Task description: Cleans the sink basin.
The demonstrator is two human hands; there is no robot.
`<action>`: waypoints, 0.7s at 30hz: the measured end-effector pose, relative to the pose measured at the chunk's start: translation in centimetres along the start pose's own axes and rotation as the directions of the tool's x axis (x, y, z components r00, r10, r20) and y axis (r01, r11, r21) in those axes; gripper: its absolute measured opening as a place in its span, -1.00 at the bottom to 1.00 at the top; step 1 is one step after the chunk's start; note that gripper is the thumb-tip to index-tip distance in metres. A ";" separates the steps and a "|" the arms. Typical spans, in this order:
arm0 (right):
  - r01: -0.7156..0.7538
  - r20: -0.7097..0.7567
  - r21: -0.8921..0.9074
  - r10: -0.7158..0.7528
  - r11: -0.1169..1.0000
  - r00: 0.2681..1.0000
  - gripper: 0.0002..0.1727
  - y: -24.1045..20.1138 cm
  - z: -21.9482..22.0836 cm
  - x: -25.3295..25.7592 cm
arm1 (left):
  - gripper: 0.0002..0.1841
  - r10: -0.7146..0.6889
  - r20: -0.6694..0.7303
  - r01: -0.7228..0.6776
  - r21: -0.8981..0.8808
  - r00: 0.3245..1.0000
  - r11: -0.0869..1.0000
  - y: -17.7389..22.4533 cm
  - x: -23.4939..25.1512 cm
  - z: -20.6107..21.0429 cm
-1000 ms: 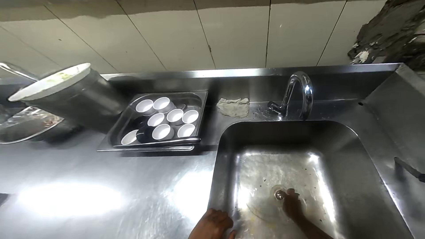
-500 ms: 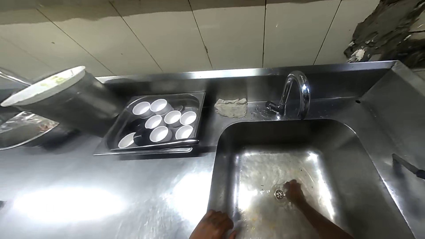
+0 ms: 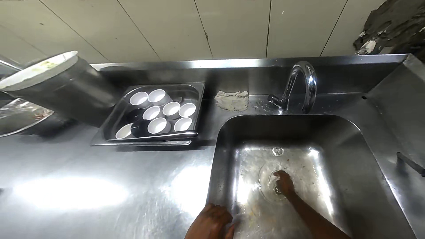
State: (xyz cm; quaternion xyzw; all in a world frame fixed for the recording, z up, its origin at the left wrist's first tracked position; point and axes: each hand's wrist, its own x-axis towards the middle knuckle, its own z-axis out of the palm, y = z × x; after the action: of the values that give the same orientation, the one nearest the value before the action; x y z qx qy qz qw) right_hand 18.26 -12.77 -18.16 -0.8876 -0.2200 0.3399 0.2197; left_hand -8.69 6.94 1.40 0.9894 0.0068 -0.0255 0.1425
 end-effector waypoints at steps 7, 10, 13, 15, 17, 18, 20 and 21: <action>0.329 0.191 -0.110 -0.304 0.938 0.933 -0.55 -2.8 8.2 -0.6 | -0.64 -0.010 0.017 0.011 -0.048 1.000 0.999 0.2 0.0 -0.5; 0.375 0.068 -0.148 -0.369 0.915 0.927 -0.63 0.9 8.2 -3.1 | -0.64 -0.011 -0.011 0.010 -0.046 1.000 0.999 0.0 0.0 -0.3; 0.325 -0.135 -0.122 -0.340 0.938 0.931 -0.69 5.1 6.5 -3.6 | -0.64 -0.007 -0.027 0.006 -0.025 1.000 1.000 -0.1 -0.1 0.0; 0.386 -0.038 -0.133 -0.394 0.913 0.918 -0.67 7.4 5.1 -3.8 | -0.63 -0.004 -0.023 0.004 -0.016 1.000 1.000 -0.1 -0.1 0.1; 0.463 0.134 -0.134 -0.447 0.876 0.884 -0.61 8.6 3.7 -5.3 | -0.63 0.000 -0.013 0.000 -0.021 1.000 1.000 -0.1 0.0 0.0; 0.475 0.083 -0.152 -0.467 0.867 0.880 -0.58 9.9 3.8 -5.9 | -0.63 0.001 -0.004 -0.001 -0.027 1.000 1.000 -0.1 0.0 -0.2; 0.329 -0.184 -0.206 -0.366 0.922 0.912 -0.40 12.7 3.7 -6.9 | -0.62 -0.002 0.029 0.003 -0.039 1.000 0.999 0.1 0.0 -0.5; 0.187 -0.312 -0.222 -0.252 0.957 0.916 -0.24 14.0 3.1 -6.7 | -0.61 -0.003 0.043 0.005 -0.048 0.999 0.999 0.1 0.0 -0.7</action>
State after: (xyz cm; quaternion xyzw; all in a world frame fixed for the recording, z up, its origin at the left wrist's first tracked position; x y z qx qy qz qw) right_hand 14.98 -26.96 -24.37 -0.9187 -0.3090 0.1338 0.2063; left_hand -8.61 6.99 2.06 0.9850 0.0062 -0.0468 0.1662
